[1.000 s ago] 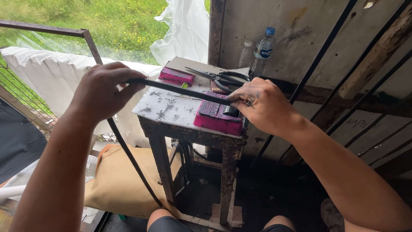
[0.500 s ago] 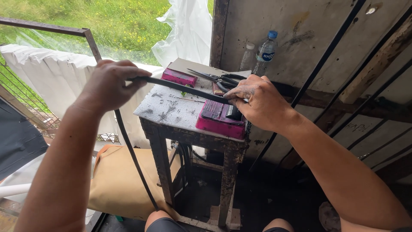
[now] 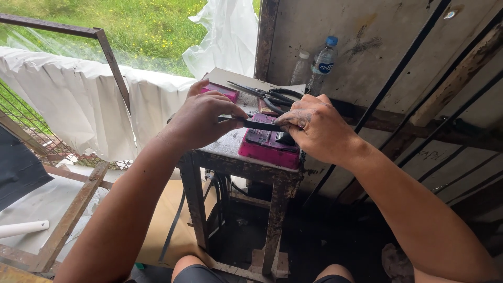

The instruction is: Applying edge paint to leather strips using a manual applicator and hanging them on a rack to dry.

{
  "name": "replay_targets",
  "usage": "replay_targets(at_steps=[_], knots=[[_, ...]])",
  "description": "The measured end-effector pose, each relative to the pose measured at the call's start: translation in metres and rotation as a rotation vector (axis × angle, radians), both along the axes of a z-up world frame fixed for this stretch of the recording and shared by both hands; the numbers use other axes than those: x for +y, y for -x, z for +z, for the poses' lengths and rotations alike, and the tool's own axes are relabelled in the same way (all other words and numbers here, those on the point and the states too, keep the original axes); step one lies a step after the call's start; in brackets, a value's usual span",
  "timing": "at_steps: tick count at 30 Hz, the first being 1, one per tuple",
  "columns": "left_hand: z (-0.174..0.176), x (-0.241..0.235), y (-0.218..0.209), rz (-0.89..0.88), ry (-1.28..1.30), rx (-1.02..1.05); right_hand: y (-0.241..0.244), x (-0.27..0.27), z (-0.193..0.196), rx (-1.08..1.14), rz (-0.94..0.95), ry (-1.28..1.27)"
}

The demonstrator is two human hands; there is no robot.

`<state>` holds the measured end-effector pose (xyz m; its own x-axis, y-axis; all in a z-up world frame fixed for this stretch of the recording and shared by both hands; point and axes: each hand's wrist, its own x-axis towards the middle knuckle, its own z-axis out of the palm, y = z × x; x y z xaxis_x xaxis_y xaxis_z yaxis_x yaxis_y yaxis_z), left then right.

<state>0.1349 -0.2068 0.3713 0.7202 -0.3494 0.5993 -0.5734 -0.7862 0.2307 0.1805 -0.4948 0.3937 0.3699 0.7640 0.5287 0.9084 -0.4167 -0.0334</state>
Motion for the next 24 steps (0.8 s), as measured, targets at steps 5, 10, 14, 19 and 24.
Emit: replay_targets(at_steps=[5,10,14,19,24], knots=[[0.011,-0.003,0.007,0.037,-0.034,-0.023,0.006,0.002,0.0,0.013,0.007,0.001],[0.014,-0.003,0.011,0.064,-0.06,-0.051,0.006,0.004,-0.001,0.007,0.009,-0.012],[0.013,-0.004,0.013,0.085,-0.091,-0.064,0.005,0.004,-0.007,0.015,-0.002,-0.047],[0.015,-0.009,0.013,0.058,-0.077,-0.054,0.003,-0.001,-0.01,0.009,-0.001,-0.06],[0.015,-0.015,0.01,0.042,-0.087,-0.069,0.003,-0.009,-0.011,0.038,0.003,-0.084]])
